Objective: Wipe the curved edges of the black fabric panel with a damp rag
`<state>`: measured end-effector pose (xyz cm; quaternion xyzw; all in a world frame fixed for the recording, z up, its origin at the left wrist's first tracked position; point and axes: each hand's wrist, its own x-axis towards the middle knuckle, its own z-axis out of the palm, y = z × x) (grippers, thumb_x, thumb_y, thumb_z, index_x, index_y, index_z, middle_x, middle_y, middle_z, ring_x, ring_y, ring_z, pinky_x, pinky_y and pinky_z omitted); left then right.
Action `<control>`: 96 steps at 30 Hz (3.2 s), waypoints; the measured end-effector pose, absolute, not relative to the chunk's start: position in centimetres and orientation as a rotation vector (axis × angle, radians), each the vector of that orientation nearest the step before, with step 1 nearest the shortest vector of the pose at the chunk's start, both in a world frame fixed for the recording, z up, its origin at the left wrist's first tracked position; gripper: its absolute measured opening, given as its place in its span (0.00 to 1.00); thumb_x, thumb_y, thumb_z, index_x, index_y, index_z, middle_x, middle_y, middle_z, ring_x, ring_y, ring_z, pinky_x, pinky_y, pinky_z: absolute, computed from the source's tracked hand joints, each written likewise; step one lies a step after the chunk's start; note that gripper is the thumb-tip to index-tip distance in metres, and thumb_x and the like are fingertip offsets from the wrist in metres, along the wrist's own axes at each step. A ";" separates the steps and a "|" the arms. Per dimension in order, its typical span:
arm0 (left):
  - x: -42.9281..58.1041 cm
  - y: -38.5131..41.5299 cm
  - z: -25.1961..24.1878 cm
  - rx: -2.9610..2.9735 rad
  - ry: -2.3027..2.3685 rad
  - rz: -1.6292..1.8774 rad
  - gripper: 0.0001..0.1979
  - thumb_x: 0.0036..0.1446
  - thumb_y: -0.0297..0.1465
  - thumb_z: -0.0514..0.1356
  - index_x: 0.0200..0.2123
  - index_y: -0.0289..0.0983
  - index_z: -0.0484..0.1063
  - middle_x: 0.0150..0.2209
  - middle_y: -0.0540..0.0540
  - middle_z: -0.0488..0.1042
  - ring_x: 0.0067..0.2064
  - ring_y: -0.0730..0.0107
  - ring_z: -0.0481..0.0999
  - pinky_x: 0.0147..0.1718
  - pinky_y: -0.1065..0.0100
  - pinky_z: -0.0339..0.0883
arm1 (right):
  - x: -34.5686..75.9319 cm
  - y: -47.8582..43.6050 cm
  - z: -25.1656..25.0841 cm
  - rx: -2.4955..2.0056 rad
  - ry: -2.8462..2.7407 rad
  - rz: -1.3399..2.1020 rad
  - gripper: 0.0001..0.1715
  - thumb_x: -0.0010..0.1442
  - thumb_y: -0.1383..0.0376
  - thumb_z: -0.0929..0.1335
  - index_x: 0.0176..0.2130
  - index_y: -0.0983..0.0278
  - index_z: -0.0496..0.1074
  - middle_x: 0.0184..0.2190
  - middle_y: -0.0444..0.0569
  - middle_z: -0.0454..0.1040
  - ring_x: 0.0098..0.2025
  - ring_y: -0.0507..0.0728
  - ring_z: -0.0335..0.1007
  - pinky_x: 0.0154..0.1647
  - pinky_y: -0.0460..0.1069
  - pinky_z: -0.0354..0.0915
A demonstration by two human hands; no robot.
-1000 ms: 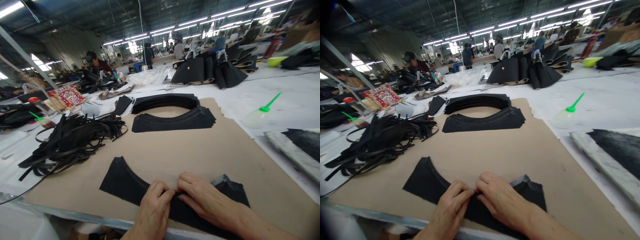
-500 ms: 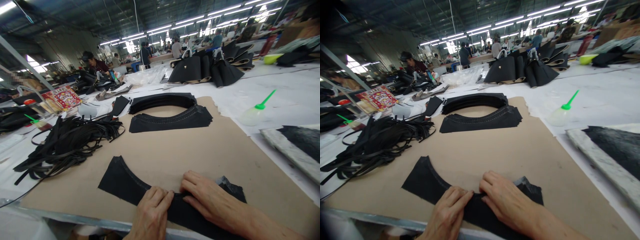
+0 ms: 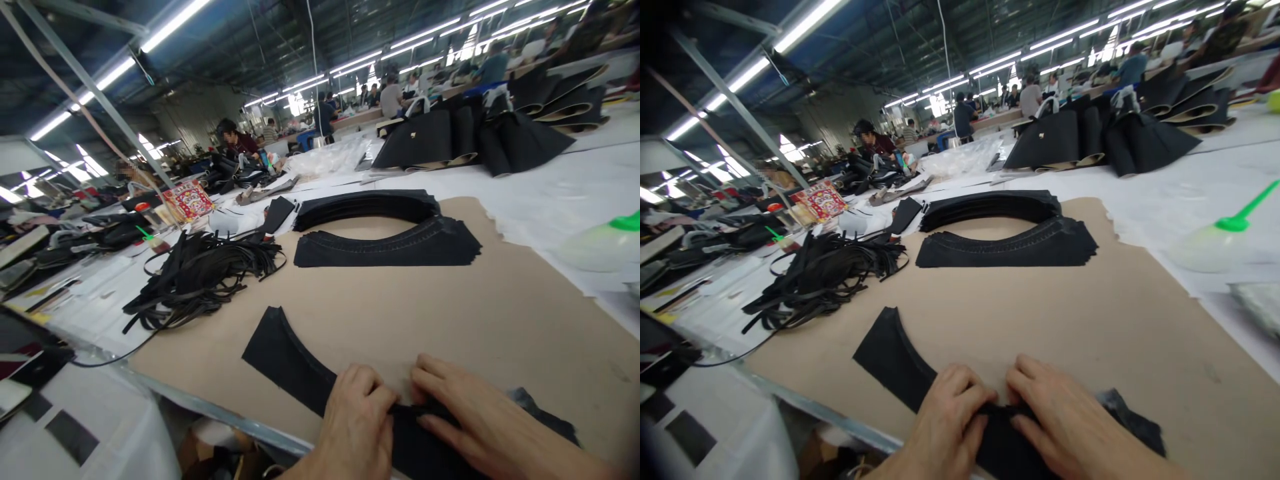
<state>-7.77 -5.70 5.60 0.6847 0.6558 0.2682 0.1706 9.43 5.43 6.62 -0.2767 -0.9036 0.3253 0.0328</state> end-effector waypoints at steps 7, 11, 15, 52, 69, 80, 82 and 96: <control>-7.3 -4.6 6.6 1.834 1.835 0.668 0.16 0.50 0.15 0.55 0.35 0.38 0.75 0.37 0.45 0.72 0.43 0.60 0.71 0.41 0.61 0.66 | 9.5 6.0 8.5 -1.064 -2.792 1.152 0.08 0.53 0.70 0.66 0.35 0.59 0.69 0.33 0.45 0.75 0.38 0.59 0.71 0.36 0.51 0.59; -7.2 -4.4 6.9 1.825 1.794 0.686 0.19 0.47 0.13 0.53 0.34 0.38 0.75 0.36 0.46 0.73 0.42 0.61 0.72 0.40 0.63 0.66 | 9.8 6.1 8.7 -1.106 -2.752 1.158 0.08 0.50 0.71 0.66 0.32 0.60 0.69 0.32 0.44 0.74 0.37 0.57 0.69 0.35 0.49 0.56; -6.9 -4.2 7.0 1.845 1.770 0.691 0.19 0.49 0.14 0.52 0.34 0.39 0.76 0.35 0.46 0.74 0.41 0.61 0.73 0.38 0.64 0.67 | 9.9 6.0 8.9 -1.083 -2.727 1.161 0.10 0.48 0.74 0.65 0.31 0.61 0.69 0.32 0.43 0.73 0.37 0.55 0.68 0.34 0.48 0.55; -7.0 -6.6 4.0 2.407 1.728 0.657 0.22 0.59 0.22 0.53 0.56 0.38 0.66 0.40 0.44 0.72 0.42 0.59 0.70 0.42 0.57 0.68 | 13.5 5.9 7.6 -0.711 -2.786 0.934 0.04 0.62 0.66 0.68 0.38 0.61 0.67 0.40 0.47 0.68 0.44 0.58 0.62 0.45 0.54 0.60; -3.7 -3.7 6.3 1.935 1.647 0.705 0.18 0.53 0.17 0.47 0.36 0.38 0.74 0.36 0.44 0.71 0.41 0.61 0.71 0.39 0.62 0.68 | 14.5 7.0 7.6 -0.721 -2.731 1.114 0.07 0.59 0.73 0.67 0.37 0.61 0.68 0.38 0.44 0.70 0.43 0.55 0.66 0.45 0.50 0.61; -4.1 -5.1 4.3 2.412 1.584 0.732 0.22 0.56 0.18 0.47 0.52 0.30 0.69 0.36 0.41 0.73 0.37 0.60 0.70 0.34 0.63 0.73 | 16.3 6.6 7.3 -0.491 -2.754 0.928 0.10 0.66 0.72 0.62 0.43 0.61 0.69 0.40 0.47 0.70 0.44 0.55 0.65 0.46 0.49 0.61; -4.1 -5.1 4.2 2.438 1.583 0.736 0.23 0.55 0.18 0.47 0.53 0.29 0.68 0.35 0.40 0.73 0.36 0.60 0.70 0.33 0.62 0.73 | 16.4 6.8 7.2 -0.529 -2.764 0.927 0.13 0.65 0.72 0.63 0.48 0.61 0.68 0.43 0.48 0.70 0.47 0.56 0.64 0.49 0.51 0.61; -4.3 -5.3 4.0 2.370 1.611 0.731 0.20 0.59 0.20 0.49 0.52 0.35 0.69 0.36 0.43 0.71 0.38 0.62 0.70 0.35 0.62 0.69 | 16.7 6.8 7.2 -0.469 -2.796 0.825 0.11 0.68 0.70 0.60 0.39 0.62 0.70 0.37 0.48 0.70 0.40 0.56 0.63 0.43 0.52 0.58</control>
